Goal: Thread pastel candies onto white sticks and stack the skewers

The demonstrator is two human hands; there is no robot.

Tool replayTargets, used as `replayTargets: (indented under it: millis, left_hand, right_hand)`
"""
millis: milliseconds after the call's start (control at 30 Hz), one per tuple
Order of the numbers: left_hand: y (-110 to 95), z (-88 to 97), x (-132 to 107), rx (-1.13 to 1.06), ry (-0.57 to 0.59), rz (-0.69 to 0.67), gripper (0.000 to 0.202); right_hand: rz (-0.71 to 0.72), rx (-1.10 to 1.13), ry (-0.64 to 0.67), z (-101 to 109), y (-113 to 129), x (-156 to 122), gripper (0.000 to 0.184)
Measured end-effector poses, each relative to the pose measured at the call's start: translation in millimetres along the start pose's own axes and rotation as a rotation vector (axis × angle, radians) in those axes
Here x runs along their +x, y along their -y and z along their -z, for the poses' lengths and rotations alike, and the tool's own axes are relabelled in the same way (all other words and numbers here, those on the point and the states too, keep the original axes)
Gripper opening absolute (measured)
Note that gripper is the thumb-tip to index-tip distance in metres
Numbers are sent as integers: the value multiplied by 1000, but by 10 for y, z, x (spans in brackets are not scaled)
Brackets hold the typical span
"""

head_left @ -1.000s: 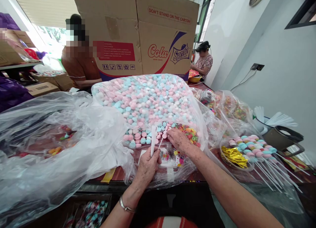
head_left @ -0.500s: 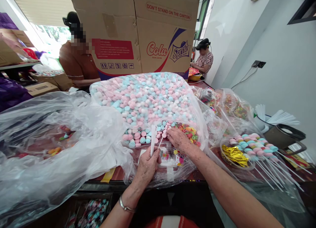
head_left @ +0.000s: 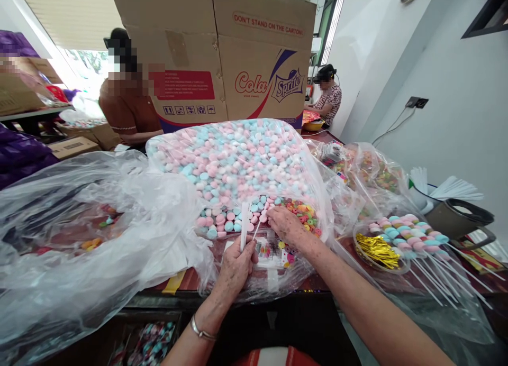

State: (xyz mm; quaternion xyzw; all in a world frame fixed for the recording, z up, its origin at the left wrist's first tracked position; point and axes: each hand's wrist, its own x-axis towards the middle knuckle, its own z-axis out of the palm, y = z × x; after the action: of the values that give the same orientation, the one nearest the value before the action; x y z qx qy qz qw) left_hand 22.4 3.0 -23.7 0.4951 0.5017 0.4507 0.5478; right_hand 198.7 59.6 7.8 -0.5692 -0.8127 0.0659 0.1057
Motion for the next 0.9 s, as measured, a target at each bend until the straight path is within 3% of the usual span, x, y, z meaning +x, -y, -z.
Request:
replayTargets:
  millis: [900]
  left_hand:
    - [-26, 3, -10, 18, 13, -27, 25]
  right_hand:
    - [29, -101, 9, 7, 79, -69, 23]
